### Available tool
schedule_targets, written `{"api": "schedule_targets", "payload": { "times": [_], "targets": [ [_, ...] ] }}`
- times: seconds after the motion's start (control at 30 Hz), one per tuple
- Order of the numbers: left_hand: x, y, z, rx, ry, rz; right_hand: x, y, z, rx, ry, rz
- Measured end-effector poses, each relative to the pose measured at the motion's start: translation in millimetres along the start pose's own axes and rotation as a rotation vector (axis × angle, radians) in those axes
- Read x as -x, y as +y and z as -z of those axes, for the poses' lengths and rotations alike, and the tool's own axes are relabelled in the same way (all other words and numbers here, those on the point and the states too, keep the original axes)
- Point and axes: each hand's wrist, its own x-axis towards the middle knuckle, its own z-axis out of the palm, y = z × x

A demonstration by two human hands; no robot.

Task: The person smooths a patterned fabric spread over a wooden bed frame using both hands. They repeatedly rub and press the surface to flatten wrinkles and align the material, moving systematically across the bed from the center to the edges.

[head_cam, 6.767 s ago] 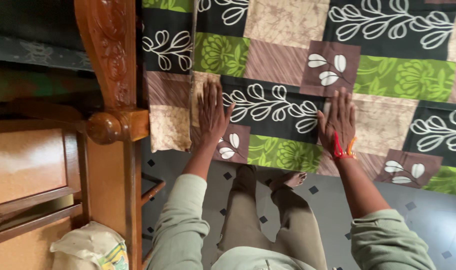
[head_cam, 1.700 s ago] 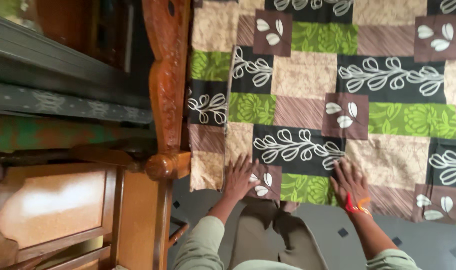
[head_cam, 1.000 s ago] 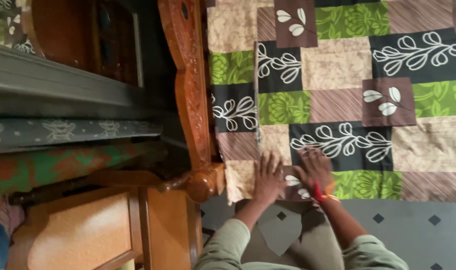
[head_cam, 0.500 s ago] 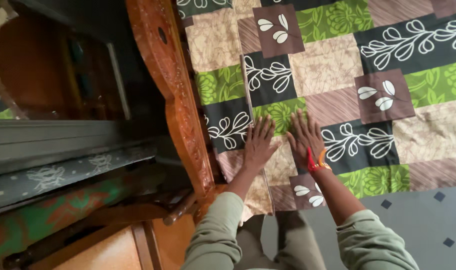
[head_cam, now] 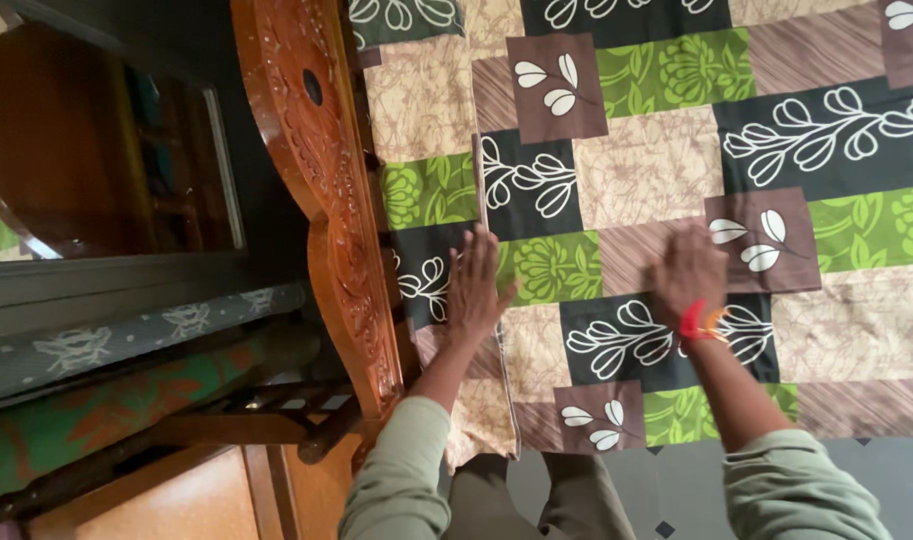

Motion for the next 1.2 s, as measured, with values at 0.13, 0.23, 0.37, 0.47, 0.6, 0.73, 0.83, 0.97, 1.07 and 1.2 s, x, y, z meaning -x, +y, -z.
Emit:
{"api": "schedule_targets", "payload": {
  "times": [0.13, 0.23, 0.37, 0.47, 0.6, 0.73, 0.83, 0.97, 1.07, 1.2],
  "targets": [
    [-17, 0, -8, 0.019, -0.005, 0.128, -24, -91, 5, -0.330, -0.190, 0.192],
    [-5, 14, -16, 0.029, 0.003, 0.132, -16, -124, 12, -0.116, 0.006, 0.405],
    [20, 27, -18, 0.047, 0.033, 0.076, -9, -90, 17, -0.120, -0.114, 0.087],
    [37, 33, -14, -0.059, -0.037, 0.044, 8, -79, 5, -0.061, 0.051, 0.011],
    [51, 21, -3, 0.193, 0.067, -0.039, 36, -119, -7, -0.109, -0.028, -0.010],
    [48, -17, 4, 0.046, 0.115, -0.081, 89, -202, -6, -0.117, -0.107, 0.052],
    [56, -40, 0, -0.009, -0.020, -0.160, 117, -219, -10, -0.100, -0.114, -0.097],
    [72, -41, 2, -0.009, -0.161, -0.267, 153, -212, -21, -0.050, -0.123, -0.365],
    [85, -42, 0, -0.003, -0.210, -0.368, 166, -215, -38, -0.079, 0.034, -0.368],
    [89, -62, -17, -0.127, -0.168, -0.552, 161, -262, -47, -0.118, -0.135, -0.210]
  ]
}}
